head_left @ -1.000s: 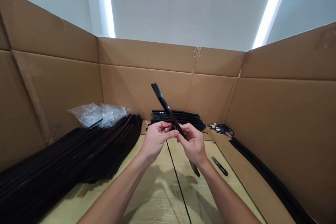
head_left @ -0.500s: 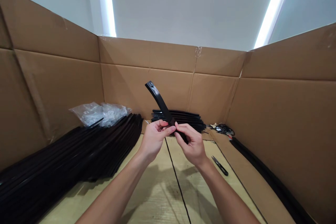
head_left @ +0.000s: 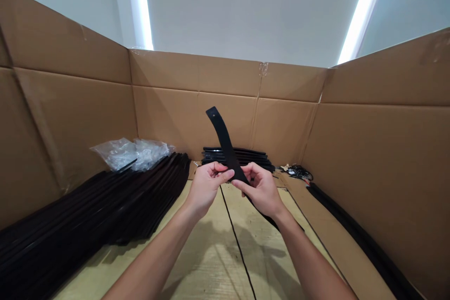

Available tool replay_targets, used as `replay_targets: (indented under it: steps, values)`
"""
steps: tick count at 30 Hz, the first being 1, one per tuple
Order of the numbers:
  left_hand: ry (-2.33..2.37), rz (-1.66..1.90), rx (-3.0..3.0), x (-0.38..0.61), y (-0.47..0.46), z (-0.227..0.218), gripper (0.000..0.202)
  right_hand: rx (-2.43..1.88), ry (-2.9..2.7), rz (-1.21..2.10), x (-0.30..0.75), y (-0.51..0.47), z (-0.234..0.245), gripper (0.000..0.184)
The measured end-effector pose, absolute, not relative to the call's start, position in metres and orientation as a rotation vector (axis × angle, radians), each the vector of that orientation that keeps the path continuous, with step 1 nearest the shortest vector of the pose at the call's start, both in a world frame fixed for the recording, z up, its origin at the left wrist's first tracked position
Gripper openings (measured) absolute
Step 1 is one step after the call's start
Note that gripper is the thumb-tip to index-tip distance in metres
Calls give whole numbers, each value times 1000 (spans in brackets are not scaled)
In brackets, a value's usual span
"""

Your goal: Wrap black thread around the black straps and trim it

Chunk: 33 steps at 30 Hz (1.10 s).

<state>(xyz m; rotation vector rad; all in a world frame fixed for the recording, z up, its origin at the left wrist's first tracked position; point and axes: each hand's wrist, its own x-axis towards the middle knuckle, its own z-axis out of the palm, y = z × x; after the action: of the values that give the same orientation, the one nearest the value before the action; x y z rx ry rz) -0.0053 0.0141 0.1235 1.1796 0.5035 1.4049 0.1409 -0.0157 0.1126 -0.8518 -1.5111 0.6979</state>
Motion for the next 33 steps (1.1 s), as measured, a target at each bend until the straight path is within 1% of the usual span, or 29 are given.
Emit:
replay_targets:
  steps: [5,9,13,15,18,20,23,26,30,31,33]
  values:
    - [507,1419,1151,-2,15,119,31,-800,-1530,838,138,-18,113,32]
    - [490,1432,1164,0,16,118,30,-776,-1505,758,134,-18,114,29]
    - [517,1478,1214,0,17,118,30,-738,-1441,861,130,-17,115,35]
    - [506,1467,1206,0,17,117,33,-773,-1455,804,129,-18,114,32]
    - [492,1447,1175,0,17,117,36,-845,-1509,593,126,-21,113,24]
    - [466,1434,1156,0,18,117,35,-873,-1534,489,124,-23,113,19]
    - [412,1399,1150,-3,19,119,33,-884,-1549,427,122,-26,113,15]
    - [369,1361,1156,-6,20,121,33,-853,-1510,434,123,-25,112,19]
    - [315,1279,1153,-10,20,122,33,-832,-1423,463,126,-23,113,18]
    - [307,1256,1154,-10,19,122,32,-847,-1400,481,127,-23,113,22]
    - [293,1214,1161,-11,18,122,31,-872,-1366,543,128,-25,116,36]
